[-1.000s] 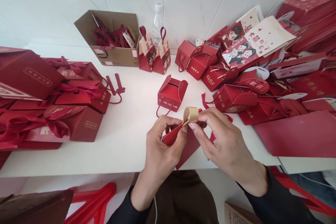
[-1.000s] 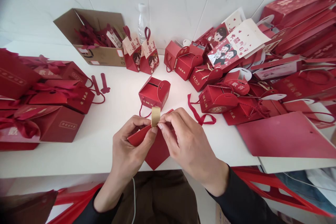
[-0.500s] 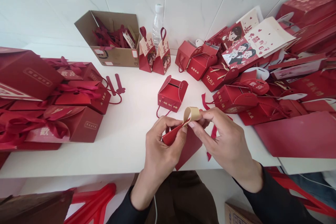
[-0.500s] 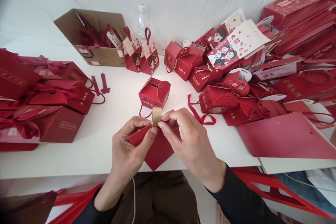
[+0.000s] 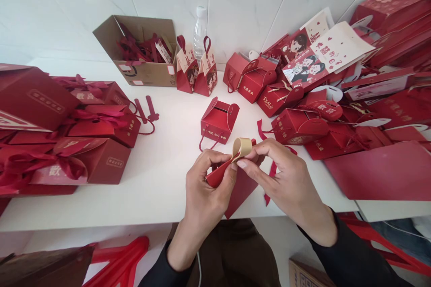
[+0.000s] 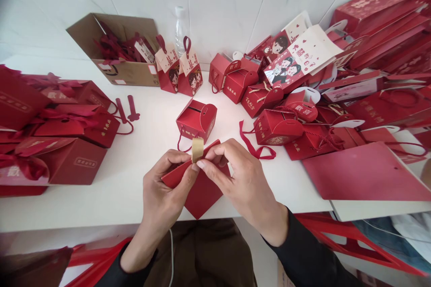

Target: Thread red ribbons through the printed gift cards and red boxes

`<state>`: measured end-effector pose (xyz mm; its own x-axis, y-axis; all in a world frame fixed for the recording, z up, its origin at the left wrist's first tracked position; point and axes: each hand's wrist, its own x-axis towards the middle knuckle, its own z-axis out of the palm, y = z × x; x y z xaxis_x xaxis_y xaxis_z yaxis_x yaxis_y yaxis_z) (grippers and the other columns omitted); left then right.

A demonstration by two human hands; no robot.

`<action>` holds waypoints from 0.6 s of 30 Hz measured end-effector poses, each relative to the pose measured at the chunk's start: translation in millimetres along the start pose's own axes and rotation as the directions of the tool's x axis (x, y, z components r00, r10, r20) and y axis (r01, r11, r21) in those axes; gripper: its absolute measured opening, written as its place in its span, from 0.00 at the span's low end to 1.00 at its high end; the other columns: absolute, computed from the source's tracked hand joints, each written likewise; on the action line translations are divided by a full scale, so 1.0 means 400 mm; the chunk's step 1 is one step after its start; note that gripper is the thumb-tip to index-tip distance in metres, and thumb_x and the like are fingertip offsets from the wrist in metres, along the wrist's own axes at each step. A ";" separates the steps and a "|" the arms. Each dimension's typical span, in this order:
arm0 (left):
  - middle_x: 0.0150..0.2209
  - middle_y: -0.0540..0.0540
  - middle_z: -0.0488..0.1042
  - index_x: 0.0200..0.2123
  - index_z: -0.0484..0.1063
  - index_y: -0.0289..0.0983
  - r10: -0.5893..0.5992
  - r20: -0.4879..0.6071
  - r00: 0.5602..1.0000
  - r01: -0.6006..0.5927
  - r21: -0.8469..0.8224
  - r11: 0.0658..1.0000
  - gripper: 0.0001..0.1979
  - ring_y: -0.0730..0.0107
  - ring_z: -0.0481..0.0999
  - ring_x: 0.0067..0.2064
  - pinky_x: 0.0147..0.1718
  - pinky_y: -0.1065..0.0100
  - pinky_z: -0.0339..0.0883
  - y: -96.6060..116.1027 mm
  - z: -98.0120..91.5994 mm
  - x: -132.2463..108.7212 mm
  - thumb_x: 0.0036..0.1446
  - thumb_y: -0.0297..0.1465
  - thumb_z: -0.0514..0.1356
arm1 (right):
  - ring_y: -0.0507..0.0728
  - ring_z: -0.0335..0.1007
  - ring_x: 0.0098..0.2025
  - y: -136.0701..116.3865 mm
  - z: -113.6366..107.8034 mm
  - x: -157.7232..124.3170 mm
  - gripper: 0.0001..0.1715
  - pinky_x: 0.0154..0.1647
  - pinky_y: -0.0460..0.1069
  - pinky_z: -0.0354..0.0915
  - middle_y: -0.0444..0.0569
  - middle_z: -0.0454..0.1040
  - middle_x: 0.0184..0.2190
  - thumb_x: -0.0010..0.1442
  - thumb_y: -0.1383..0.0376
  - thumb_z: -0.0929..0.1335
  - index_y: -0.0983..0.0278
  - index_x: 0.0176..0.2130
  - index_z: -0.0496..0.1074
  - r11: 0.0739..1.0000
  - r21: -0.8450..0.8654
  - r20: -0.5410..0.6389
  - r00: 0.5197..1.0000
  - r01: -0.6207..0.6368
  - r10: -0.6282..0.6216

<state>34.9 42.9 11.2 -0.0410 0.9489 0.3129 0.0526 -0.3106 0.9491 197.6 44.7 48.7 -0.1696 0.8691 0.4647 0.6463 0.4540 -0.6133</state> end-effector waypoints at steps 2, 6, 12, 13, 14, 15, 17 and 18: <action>0.34 0.52 0.76 0.37 0.75 0.40 -0.001 0.006 1.000 0.001 -0.002 1.000 0.03 0.74 0.76 0.35 0.35 0.71 0.70 -0.001 -0.001 0.000 0.62 0.27 0.65 | 0.55 0.77 0.35 0.002 -0.001 0.001 0.07 0.34 0.48 0.72 0.43 0.77 0.33 0.68 0.65 0.73 0.59 0.38 0.70 1.000 0.006 0.001 1.000 0.000 0.000; 0.34 0.52 0.76 0.37 0.74 0.40 -0.002 0.013 1.000 0.002 -0.006 1.000 0.03 0.74 0.76 0.35 0.35 0.71 0.70 -0.003 -0.003 -0.001 0.63 0.27 0.65 | 0.54 0.75 0.34 0.005 -0.003 0.003 0.08 0.35 0.47 0.72 0.42 0.76 0.33 0.67 0.65 0.73 0.59 0.38 0.70 0.999 0.032 0.011 1.000 -0.005 0.005; 0.36 0.52 0.75 0.41 0.73 0.42 0.085 0.021 0.996 -0.086 0.060 0.994 0.06 0.74 0.75 0.38 0.38 0.71 0.70 -0.009 0.004 -0.009 0.65 0.25 0.62 | 0.54 0.73 0.32 -0.003 0.003 0.011 0.09 0.33 0.48 0.71 0.42 0.74 0.31 0.66 0.64 0.74 0.59 0.37 0.70 1.000 0.001 0.008 1.000 -0.001 0.001; 0.36 0.52 0.75 0.41 0.73 0.42 0.104 0.027 0.994 -0.106 0.074 0.992 0.06 0.74 0.75 0.38 0.38 0.71 0.69 -0.010 0.004 -0.009 0.65 0.24 0.62 | 0.54 0.73 0.32 -0.005 0.004 0.012 0.09 0.34 0.48 0.71 0.42 0.74 0.31 0.66 0.65 0.74 0.59 0.37 0.69 1.000 -0.011 0.004 1.000 0.002 -0.002; 0.37 0.52 0.75 0.42 0.73 0.42 0.122 0.031 0.992 -0.124 0.087 0.988 0.07 0.74 0.75 0.39 0.38 0.71 0.69 -0.011 0.003 -0.008 0.65 0.24 0.61 | 0.54 0.73 0.32 -0.006 0.005 0.013 0.09 0.34 0.48 0.72 0.43 0.74 0.32 0.66 0.65 0.74 0.59 0.37 0.69 1.000 -0.022 0.000 1.000 0.008 -0.008; 0.37 0.52 0.75 0.42 0.72 0.42 0.136 0.037 0.990 -0.139 0.095 0.986 0.08 0.74 0.75 0.38 0.38 0.71 0.69 -0.012 0.002 -0.007 0.65 0.23 0.61 | 0.54 0.73 0.33 -0.008 0.006 0.013 0.09 0.35 0.48 0.72 0.43 0.74 0.32 0.65 0.66 0.74 0.59 0.37 0.69 0.999 -0.031 -0.003 1.000 0.015 -0.015; 0.36 0.52 0.74 0.42 0.72 0.42 0.148 0.046 0.988 -0.152 0.098 0.984 0.07 0.74 0.75 0.38 0.38 0.72 0.69 -0.012 -0.001 -0.003 0.65 0.23 0.61 | 0.54 0.73 0.33 -0.009 0.004 0.013 0.09 0.36 0.48 0.72 0.42 0.74 0.32 0.65 0.67 0.74 0.59 0.37 0.69 0.999 -0.035 -0.006 1.000 0.022 -0.022; 0.36 0.52 0.74 0.42 0.72 0.42 0.140 0.045 0.989 -0.143 0.094 0.985 0.07 0.74 0.75 0.38 0.38 0.72 0.69 -0.012 -0.002 -0.001 0.65 0.24 0.61 | 0.53 0.73 0.33 -0.009 0.002 0.013 0.08 0.37 0.47 0.71 0.42 0.74 0.32 0.65 0.68 0.73 0.60 0.38 0.69 1.000 -0.025 0.003 1.000 0.018 -0.018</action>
<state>33.8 43.9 6.5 0.0116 0.8977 0.4404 0.1512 -0.4369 0.8867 193.7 47.8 53.0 -0.1835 0.8611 0.4742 0.6613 0.4650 -0.5886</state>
